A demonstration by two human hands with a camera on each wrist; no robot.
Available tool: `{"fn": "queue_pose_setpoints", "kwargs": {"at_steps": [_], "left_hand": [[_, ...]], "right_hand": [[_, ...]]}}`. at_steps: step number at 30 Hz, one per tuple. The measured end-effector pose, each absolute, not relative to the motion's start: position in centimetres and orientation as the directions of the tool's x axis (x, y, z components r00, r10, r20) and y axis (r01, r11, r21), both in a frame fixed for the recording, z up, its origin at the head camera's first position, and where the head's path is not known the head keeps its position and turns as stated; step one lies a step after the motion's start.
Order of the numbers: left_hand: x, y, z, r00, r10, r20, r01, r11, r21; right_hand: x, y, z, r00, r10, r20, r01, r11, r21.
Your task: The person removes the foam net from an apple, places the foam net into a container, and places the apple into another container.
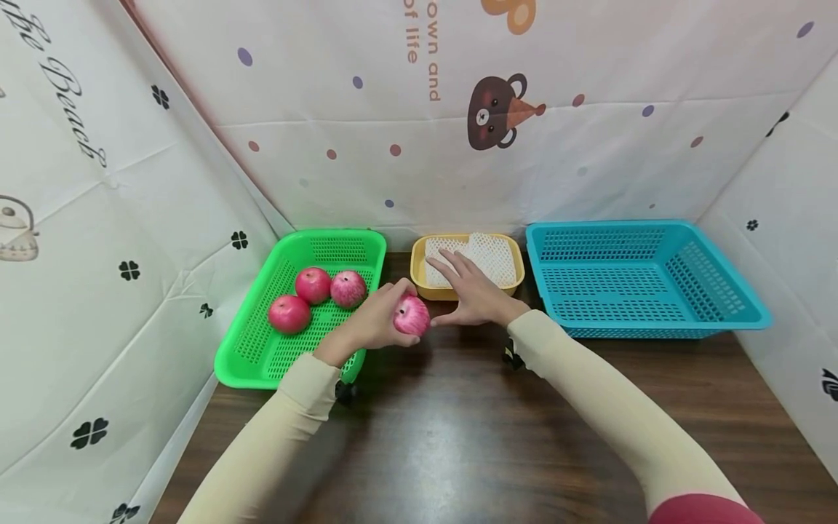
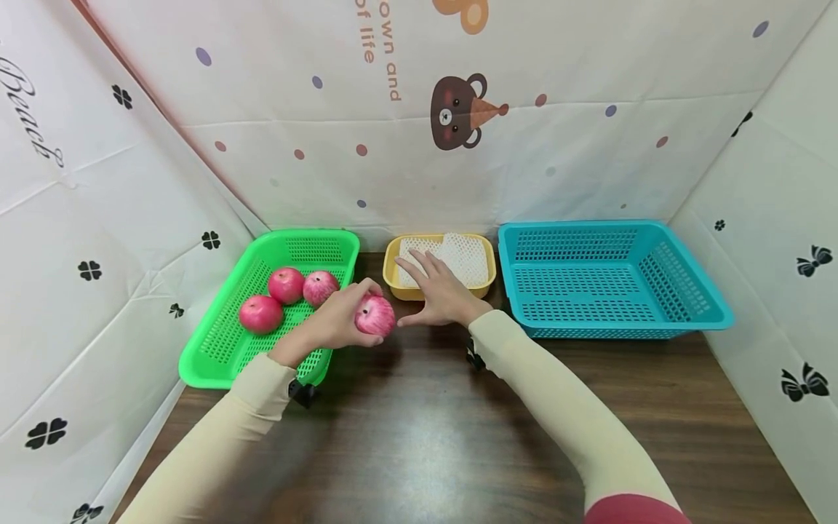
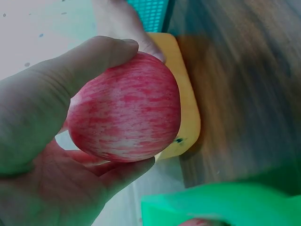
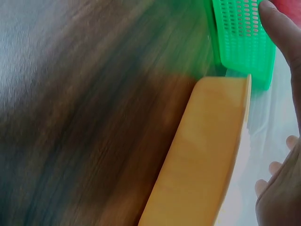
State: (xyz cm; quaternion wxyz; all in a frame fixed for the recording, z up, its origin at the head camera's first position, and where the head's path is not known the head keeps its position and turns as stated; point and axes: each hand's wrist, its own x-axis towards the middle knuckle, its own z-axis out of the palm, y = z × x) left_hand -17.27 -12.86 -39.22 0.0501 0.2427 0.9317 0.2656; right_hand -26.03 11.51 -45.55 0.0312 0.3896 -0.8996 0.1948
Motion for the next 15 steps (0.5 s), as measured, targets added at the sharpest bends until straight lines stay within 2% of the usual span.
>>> {"fn": "queue_pose_setpoints", "kwargs": {"at_steps": [7,15], "left_hand": [[-17.4,-14.1,-37.9,-0.878,0.477,0.03,0.421,0.743,0.519],[-17.8,-15.8,-36.7,-0.873,0.486,0.036,0.437,0.749,0.498]], "right_hand": [[-25.2,10.3,-45.8,-0.682,-0.709,0.182,-0.718,0.6,-0.353],[-24.6,8.8,-46.1,-0.642,-0.737,0.211,-0.751,0.549,-0.367]]}}
